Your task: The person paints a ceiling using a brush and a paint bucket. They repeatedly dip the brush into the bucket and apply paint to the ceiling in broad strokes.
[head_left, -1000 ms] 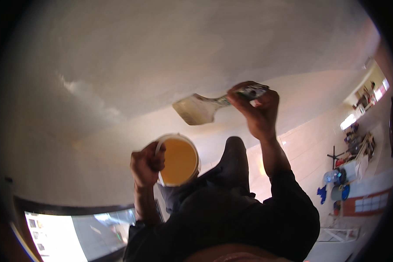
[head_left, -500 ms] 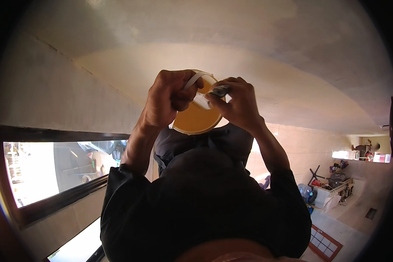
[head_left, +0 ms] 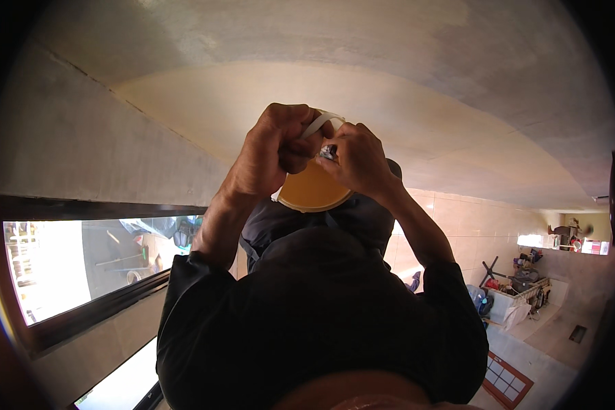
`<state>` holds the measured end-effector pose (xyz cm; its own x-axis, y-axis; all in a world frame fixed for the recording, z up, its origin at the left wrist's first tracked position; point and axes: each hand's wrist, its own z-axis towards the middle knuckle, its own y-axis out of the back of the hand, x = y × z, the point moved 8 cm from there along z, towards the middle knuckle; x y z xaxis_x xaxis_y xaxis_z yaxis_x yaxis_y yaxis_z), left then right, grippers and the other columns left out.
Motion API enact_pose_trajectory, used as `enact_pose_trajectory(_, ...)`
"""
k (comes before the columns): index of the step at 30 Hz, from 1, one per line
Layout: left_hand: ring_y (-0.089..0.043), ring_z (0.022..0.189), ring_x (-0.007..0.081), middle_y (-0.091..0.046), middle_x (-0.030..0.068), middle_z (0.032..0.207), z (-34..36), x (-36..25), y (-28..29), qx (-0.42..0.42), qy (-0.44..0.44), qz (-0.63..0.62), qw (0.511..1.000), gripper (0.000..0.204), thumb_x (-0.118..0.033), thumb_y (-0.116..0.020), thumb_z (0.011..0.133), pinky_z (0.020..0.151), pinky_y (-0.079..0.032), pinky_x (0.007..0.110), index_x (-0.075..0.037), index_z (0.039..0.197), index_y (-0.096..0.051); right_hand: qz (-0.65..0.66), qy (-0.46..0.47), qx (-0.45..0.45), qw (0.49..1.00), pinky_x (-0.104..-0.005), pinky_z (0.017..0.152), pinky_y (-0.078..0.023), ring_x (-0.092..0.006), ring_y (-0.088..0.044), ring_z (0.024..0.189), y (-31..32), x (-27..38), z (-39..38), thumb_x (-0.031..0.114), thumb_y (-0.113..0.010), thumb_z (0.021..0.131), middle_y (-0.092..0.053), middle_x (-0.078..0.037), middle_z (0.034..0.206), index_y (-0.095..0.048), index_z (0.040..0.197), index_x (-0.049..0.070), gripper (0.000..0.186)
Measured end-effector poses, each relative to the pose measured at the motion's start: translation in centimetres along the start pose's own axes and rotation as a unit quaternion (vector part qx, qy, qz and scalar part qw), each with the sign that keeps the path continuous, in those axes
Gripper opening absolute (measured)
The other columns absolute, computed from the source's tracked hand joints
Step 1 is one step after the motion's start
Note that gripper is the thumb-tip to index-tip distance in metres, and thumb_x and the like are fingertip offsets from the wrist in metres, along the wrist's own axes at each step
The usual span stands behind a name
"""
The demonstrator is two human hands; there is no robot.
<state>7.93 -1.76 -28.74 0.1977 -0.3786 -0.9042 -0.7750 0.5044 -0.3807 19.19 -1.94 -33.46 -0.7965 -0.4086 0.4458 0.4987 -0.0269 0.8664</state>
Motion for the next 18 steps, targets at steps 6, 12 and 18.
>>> enact_pose_trajectory(6,-0.025,0.052,0.0047,-0.034,-0.0058,0.065,0.1,0.2,0.3,-0.008,-0.001,-0.002,1.000,0.065,-0.055,-0.041,0.081,0.046,-0.018,0.021,0.005,0.102,-0.056,-0.009,0.043,-0.050,0.998,-0.0354,0.074,-0.049,-0.0248,-0.060,0.082,2.5,1.2,-1.3,0.023,-0.077,0.075,-0.064,-0.008,0.088,-0.073,0.086,0.010,0.017)
enact_pose_trajectory(12,-0.027,0.051,0.0048,-0.034,-0.0056,0.065,0.3,1.3,0.4,0.027,0.015,-0.041,0.999,0.063,-0.053,-0.037,0.085,0.046,-0.021,0.021,0.004,0.106,-0.055,-0.035,0.148,-0.174,0.973,-0.0343,0.071,-0.047,-0.0214,-0.060,0.080,5.0,3.5,-2.7,0.020,-0.075,0.073,-0.062,-0.004,0.085,-0.069,0.090,0.014,0.019)
enact_pose_trajectory(18,-0.029,0.052,0.0061,-0.034,-0.0054,0.066,0.0,1.9,0.7,0.041,0.021,-0.049,0.998,0.071,-0.061,-0.039,0.081,0.046,-0.023,0.022,0.003,0.108,-0.054,0.018,0.106,-0.262,0.959,-0.0349,0.072,-0.046,-0.0221,-0.058,0.081,5.6,2.7,-3.4,0.016,-0.076,0.066,-0.060,-0.004,0.084,-0.064,0.081,0.015,0.019)
